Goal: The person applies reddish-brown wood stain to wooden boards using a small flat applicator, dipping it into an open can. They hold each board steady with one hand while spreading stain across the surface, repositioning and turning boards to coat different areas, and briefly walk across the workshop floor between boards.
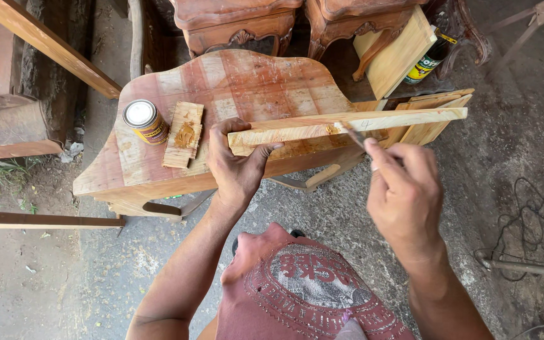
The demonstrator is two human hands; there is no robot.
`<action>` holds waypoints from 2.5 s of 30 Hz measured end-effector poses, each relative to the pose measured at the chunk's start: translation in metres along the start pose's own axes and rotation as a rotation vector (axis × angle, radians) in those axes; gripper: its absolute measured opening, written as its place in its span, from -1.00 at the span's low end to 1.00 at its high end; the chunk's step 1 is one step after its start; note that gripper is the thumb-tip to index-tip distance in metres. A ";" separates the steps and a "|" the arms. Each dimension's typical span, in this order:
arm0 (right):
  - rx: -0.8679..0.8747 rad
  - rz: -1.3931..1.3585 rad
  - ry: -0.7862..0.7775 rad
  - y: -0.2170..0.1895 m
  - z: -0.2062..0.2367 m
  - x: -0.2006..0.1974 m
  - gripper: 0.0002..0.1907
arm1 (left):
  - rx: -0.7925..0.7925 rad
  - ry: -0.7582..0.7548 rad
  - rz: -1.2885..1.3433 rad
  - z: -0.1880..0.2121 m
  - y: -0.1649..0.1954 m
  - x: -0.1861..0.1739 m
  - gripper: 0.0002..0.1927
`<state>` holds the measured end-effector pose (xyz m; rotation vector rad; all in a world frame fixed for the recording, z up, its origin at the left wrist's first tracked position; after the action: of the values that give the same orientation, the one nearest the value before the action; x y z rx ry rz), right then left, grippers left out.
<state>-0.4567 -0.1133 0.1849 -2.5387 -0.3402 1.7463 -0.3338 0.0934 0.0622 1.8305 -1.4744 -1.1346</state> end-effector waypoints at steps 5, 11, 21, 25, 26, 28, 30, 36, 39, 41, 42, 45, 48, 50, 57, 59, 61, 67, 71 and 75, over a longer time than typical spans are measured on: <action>-0.038 0.002 0.023 -0.020 0.004 0.013 -0.58 | 0.016 0.001 -0.005 0.000 0.001 0.000 -0.33; -0.014 -0.151 0.000 -0.022 0.006 0.019 -0.60 | -0.037 -0.001 0.094 -0.002 -0.002 0.000 -0.32; 0.026 -0.031 0.022 -0.021 0.002 0.014 -0.62 | -0.030 -0.012 0.050 -0.003 -0.001 -0.001 -0.33; 0.025 -0.079 0.013 -0.016 -0.002 0.014 -0.60 | -0.035 -0.022 0.056 -0.005 -0.002 0.000 -0.32; 0.041 -0.101 0.001 -0.011 -0.004 0.012 -0.61 | -0.044 -0.025 0.054 -0.006 -0.002 0.000 -0.32; 0.079 -0.091 0.011 -0.005 -0.007 0.009 -0.64 | -0.078 -0.030 0.077 -0.007 -0.003 0.001 -0.31; 0.112 -0.024 0.050 -0.003 -0.009 0.007 -0.67 | -0.074 -0.022 0.062 -0.008 -0.003 0.000 -0.31; -0.052 -0.063 0.033 -0.018 -0.018 0.007 -0.65 | -0.060 -0.016 0.043 -0.011 0.000 -0.001 -0.33; 0.116 0.015 -0.037 -0.006 -0.024 0.005 -0.70 | -0.025 -0.013 0.027 -0.016 0.002 -0.002 -0.33; 0.084 0.035 -0.005 -0.001 -0.027 0.004 -0.67 | 0.004 -0.007 0.061 -0.022 0.003 -0.002 -0.32; 0.073 0.045 0.011 0.002 -0.028 0.005 -0.65 | -0.021 -0.015 0.066 -0.025 0.002 -0.002 -0.31; -0.069 -0.261 0.013 0.005 -0.031 0.021 -0.71 | 0.004 -0.020 0.041 -0.042 0.006 -0.004 -0.22; -0.020 -0.302 0.225 0.019 -0.035 0.033 -0.69 | 0.176 -0.040 -0.097 -0.064 0.020 -0.011 -0.12; 0.017 -0.314 0.275 0.031 -0.043 0.040 -0.70 | 0.297 -0.117 -0.229 -0.084 0.029 -0.016 -0.17; -0.046 -0.144 0.236 0.050 -0.087 0.037 -0.67 | 0.401 -0.263 -0.807 -0.143 0.038 -0.010 -0.49; -0.106 0.000 0.210 0.050 -0.106 0.028 -0.66 | 0.338 -0.279 -0.807 -0.153 0.032 -0.004 -0.53; -0.169 0.083 0.173 0.052 -0.128 0.023 -0.65 | 0.338 -0.269 -0.784 -0.162 0.027 -0.003 -0.54; -0.355 -0.159 0.074 0.073 -0.184 0.037 -0.69 | 0.274 -0.313 -0.796 -0.198 0.009 -0.002 -0.54; -0.337 -0.278 0.232 0.085 -0.199 0.062 -0.65 | 0.222 -0.337 -0.781 -0.219 -0.002 -0.001 -0.54; -0.358 -0.357 0.217 0.087 -0.209 0.094 -0.62 | 0.213 -0.363 -0.807 -0.235 -0.014 0.002 -0.53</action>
<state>-0.2170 -0.1604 0.1616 -2.6388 -1.1000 1.3664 -0.1259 0.0714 0.1703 2.5862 -1.0528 -1.8095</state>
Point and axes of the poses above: each hand's wrist, its own z-axis away from the middle knuckle, its own x-axis out of the palm, y = z × x, the point moved 4 cm from there along -z, towards the middle knuckle, and after that the axes turned 14 degrees about -y, right-handed, at the moved point
